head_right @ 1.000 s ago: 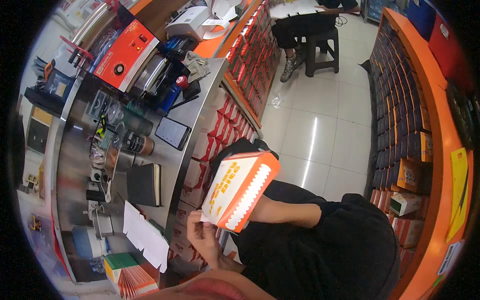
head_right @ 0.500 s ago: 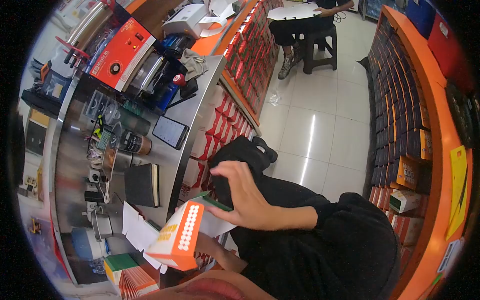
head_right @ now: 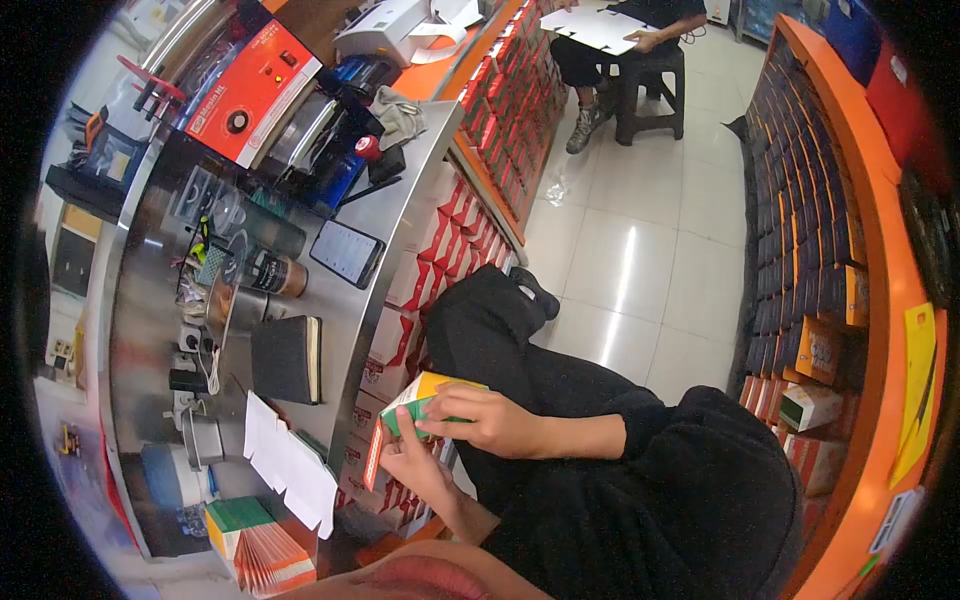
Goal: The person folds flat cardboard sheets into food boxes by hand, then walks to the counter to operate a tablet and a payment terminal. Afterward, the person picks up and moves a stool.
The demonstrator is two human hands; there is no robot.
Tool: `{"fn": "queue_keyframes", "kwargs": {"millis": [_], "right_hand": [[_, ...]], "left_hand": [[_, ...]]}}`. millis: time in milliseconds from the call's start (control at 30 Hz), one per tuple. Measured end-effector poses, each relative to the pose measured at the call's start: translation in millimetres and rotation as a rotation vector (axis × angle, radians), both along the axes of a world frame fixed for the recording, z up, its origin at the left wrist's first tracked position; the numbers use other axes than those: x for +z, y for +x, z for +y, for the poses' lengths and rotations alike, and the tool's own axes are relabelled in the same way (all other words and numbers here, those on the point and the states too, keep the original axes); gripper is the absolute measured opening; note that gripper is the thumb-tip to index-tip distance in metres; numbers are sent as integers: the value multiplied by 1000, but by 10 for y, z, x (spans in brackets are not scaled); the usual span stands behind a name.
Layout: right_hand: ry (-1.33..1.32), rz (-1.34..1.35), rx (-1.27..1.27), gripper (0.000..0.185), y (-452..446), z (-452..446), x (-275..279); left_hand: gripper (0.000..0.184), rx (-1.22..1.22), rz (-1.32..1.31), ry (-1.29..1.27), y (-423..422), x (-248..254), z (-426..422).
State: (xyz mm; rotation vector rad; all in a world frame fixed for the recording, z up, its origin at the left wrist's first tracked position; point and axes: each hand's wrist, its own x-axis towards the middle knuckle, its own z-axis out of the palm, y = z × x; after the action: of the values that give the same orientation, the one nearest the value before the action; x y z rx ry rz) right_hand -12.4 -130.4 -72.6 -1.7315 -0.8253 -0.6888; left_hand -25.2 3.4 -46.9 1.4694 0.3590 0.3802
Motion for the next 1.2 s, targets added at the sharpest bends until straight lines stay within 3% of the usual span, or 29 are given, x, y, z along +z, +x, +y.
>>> {"fn": "queue_keyframes", "kwargs": {"millis": [33, 167, 300, 400, 467, 533, 567, 633, 800, 1033, 1200], "right_hand": [[87, 63, -1, 32, -1, -12, 41], [317, 364, -56, 38, 16, 0, 206], [137, 349, -137, 48, 53, -26, 352], [92, 402, -222, 40, 86, -27, 311], [281, 760, -84, 48, 74, -27, 398], [491, 837, 24, 63, 106, -31, 324], [459, 789, -2, 64, 138, -25, 283], [316, 680, -100, 65, 162, -42, 256], [147, 658, -66, 64, 177, -125, 371], [104, 794, 28, 61, 208, -261, 396], [98, 787, 189, 62, 214, -341, 400]], "left_hand": [[26, 9, -7, -72, 2, -4, -13], [22, 1, -45, -269, 8, 4, -69], [31, -142, -55, -332, 14, -239, 11], [40, -215, -73, -415, 19, -384, 7], [43, -292, -15, -575, 43, -479, 120], [45, -324, -80, -684, 52, -614, 230], [46, -321, -91, -759, 48, -779, 318], [44, -295, -183, -697, -13, -775, 271], [46, -397, -397, -548, -80, -554, 274], [47, -404, -261, -38, -329, -98, 204], [49, -297, -190, 98, -273, -141, 115]]}}
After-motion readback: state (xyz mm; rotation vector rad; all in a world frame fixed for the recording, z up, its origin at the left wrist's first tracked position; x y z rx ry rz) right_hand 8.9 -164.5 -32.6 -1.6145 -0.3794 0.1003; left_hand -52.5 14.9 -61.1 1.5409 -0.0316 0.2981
